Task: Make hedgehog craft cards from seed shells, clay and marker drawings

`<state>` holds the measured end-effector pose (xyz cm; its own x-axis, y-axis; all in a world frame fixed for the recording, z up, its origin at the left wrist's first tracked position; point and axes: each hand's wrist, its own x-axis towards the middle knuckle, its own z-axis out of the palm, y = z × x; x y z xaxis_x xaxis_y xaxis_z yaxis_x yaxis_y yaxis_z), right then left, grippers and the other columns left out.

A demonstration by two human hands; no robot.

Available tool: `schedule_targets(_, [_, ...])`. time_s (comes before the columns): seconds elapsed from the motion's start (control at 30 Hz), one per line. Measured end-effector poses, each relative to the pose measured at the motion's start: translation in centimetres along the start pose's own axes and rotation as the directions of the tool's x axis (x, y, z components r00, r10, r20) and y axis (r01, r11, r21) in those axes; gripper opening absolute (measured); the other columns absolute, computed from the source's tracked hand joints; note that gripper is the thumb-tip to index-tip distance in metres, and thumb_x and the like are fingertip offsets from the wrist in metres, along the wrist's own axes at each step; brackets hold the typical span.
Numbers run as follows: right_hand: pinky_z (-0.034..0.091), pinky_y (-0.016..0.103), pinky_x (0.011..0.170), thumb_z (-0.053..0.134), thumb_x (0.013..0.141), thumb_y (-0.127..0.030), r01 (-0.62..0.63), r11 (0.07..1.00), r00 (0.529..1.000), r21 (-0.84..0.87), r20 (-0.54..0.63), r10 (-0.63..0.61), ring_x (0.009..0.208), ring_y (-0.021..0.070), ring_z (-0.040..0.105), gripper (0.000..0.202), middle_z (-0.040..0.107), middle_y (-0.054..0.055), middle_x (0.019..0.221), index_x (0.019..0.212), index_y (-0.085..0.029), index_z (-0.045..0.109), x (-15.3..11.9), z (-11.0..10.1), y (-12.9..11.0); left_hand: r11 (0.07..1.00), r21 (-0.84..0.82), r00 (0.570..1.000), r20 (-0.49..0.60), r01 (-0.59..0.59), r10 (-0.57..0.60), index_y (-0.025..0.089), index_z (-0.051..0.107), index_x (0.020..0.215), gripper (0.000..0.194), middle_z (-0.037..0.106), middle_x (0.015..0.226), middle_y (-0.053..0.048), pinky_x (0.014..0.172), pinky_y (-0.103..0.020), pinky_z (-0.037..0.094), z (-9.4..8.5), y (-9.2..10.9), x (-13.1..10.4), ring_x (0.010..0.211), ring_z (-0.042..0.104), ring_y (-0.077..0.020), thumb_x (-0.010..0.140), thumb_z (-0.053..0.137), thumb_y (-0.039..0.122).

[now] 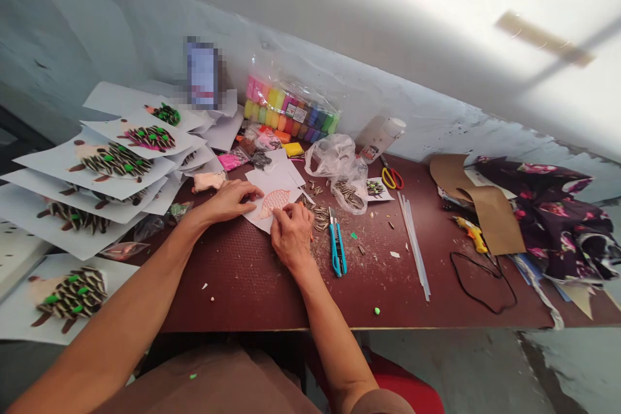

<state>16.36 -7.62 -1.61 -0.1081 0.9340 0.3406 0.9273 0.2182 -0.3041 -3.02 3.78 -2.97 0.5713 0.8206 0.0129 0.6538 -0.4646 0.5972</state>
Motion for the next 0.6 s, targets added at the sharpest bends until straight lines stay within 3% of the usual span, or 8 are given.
schedule_targets(0.27, [0.035,0.039,0.092,0.058,0.095,-0.019,-0.015,1.000,0.999,-0.009,-0.048,0.014,0.101,0.0233,0.053,0.023,0.061,0.009,0.107,0.111,-0.022,0.074,-0.08,0.38,0.46,1.000,0.004,1.000,0.026,0.011,-0.011,0.023,0.074,0.109,0.035,0.075,0.103,-0.005,0.093,-0.041,0.043,-0.27,0.36,-0.03,0.102,0.062,-0.0275,0.078,0.058,0.022])
schedule_targets(0.6, [0.033,0.040,0.095,0.059,0.098,-0.024,0.058,0.990,0.998,-0.126,0.039,-0.054,0.107,0.0249,0.048,0.025,0.058,0.009,0.116,0.117,-0.029,0.075,0.32,0.02,-0.12,1.000,0.018,1.000,0.026,0.014,-0.014,0.023,0.074,0.111,0.035,0.075,0.105,-0.005,0.093,-0.041,0.041,-0.21,0.40,-0.04,0.104,0.062,-0.0274,0.080,0.058,0.022])
